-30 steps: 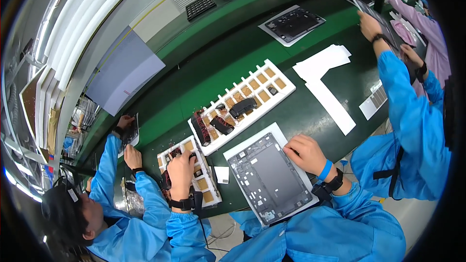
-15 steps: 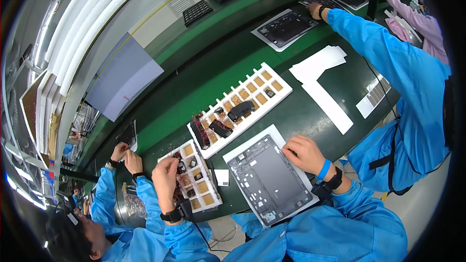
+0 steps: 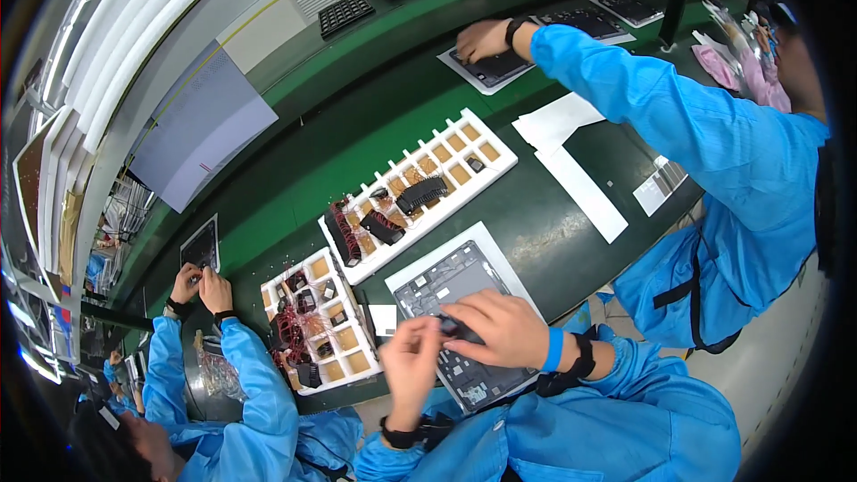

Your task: Manually assemble and inspect plastic and electronic frames on a factory production line.

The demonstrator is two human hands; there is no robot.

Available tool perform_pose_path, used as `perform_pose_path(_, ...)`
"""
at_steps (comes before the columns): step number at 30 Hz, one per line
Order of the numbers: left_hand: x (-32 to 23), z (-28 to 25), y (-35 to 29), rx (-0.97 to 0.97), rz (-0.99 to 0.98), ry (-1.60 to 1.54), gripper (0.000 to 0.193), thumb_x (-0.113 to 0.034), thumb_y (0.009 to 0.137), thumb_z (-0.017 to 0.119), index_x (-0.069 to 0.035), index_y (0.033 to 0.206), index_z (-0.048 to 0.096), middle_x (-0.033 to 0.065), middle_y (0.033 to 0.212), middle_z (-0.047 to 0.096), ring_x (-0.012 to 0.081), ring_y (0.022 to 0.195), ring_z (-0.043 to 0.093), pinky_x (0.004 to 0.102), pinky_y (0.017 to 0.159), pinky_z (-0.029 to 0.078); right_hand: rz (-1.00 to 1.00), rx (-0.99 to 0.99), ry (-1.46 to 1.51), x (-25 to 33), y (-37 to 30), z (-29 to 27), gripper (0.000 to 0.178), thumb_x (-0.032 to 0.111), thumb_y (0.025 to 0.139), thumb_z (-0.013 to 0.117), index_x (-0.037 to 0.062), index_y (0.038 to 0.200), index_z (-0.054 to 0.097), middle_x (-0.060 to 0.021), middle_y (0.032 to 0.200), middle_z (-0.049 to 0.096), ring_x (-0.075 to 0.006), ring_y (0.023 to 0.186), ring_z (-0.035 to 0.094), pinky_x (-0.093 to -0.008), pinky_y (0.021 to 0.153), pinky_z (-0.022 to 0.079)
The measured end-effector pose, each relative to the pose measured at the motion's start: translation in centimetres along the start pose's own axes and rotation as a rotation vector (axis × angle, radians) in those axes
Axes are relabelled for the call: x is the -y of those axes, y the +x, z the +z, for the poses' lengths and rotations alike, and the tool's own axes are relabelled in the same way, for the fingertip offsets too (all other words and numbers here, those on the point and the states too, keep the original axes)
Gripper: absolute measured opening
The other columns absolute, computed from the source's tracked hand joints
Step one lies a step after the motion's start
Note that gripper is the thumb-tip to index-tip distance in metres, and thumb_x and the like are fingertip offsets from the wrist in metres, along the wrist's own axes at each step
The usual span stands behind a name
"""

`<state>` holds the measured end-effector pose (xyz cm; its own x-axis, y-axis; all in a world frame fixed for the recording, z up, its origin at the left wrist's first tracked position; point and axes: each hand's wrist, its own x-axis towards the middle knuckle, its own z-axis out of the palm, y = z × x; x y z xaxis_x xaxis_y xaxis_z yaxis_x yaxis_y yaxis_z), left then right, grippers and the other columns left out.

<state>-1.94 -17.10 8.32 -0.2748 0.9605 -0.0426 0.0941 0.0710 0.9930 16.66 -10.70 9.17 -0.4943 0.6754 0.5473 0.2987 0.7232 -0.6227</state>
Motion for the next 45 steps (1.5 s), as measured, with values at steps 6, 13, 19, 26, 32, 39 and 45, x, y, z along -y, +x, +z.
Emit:
perform_pose_path(6,3.4,2.2,-0.7,0.119,-0.159,-0.23,0.021,-0.011,0.107,0.062,0.006,0.118,0.063,0.0123,0.1,0.075,0.0163,0.087,0.074,0.0288,0.075,0.061,0.066,0.112,-0.196,-1.2,-1.5,1.0,0.033,0.018,0.089,0.074,0.0034,0.118,0.071,-0.0074,0.101,0.066,-0.0252,0.089,0.067,-0.0368,0.072,0.058)
perform_pose_path(13,2.0,0.4,4.3,0.028,-0.011,0.124,0.02,-0.012,0.102,0.066,0.002,0.116,0.069,0.0152,0.109,0.076,0.0203,0.089,0.074,0.0327,0.075,0.058,0.354,0.023,0.099,-5.7,0.9,-2.0,0.022,0.009,0.099,0.065,-0.0009,0.118,0.071,-0.0153,0.103,0.068,-0.0285,0.092,0.07,-0.0356,0.085,0.057)
perform_pose_path(19,3.9,1.1,7.3,0.05,0.611,0.784,0.025,-0.003,0.087,0.071,0.0,0.112,0.072,0.0147,0.11,0.065,0.0351,0.104,0.06,0.0438,0.091,0.051,0.477,-0.14,0.741,-8.9,2.0,-3.7,0.02,-0.002,0.097,0.056,-0.0018,0.109,0.072,-0.0095,0.113,0.066,-0.0198,0.107,0.066,-0.0319,0.091,0.056)
perform_pose_path(26,5.0,1.0,7.5,0.064,0.631,0.696,0.022,0.0,0.086,0.071,-0.003,0.107,0.073,0.0105,0.106,0.066,0.0333,0.104,0.059,0.0432,0.091,0.05,0.669,0.085,0.55,-8.5,3.3,-3.7,0.023,0.002,0.099,0.048,0.0005,0.111,0.067,-0.0099,0.104,0.069,-0.022,0.1,0.069,-0.035,0.082,0.056)
perform_pose_path(32,5.8,0.9,7.6,0.042,0.659,0.68,0.019,0.002,0.085,0.07,-0.006,0.102,0.073,0.0076,0.103,0.068,0.0304,0.102,0.061,0.0413,0.089,0.049,0.342,0.223,0.183,-10.8,3.9,-0.5,0.018,0.008,0.098,0.052,0.0009,0.104,0.067,-0.0172,0.104,0.07,-0.0381,0.095,0.068,-0.0452,0.083,0.055)
perform_pose_path(39,5.5,1.1,7.6,0.052,0.649,0.698,0.025,0.001,0.086,0.069,-0.006,0.109,0.074,0.0076,0.103,0.068,0.0303,0.1,0.062,0.0422,0.087,0.05,0.008,0.13,-0.318,-11.1,5.1,2.1,0.005,0.008,0.089,0.064,0.0063,0.092,0.067,-0.0109,0.093,0.064,-0.0317,0.086,0.067,-0.0441,0.075,0.057)
perform_pose_path(45,5.7,1.0,7.3,0.04,0.614,0.704,0.034,0.002,0.081,0.07,-0.01,0.112,0.076,0.0067,0.101,0.066,0.0292,0.099,0.061,0.0418,0.086,0.05,-0.168,0.178,-0.407,-11.5,4.9,1.6,0.007,0.011,0.084,0.07,0.0086,0.091,0.068,-0.0068,0.092,0.062,-0.0268,0.087,0.066,-0.0398,0.073,0.058)
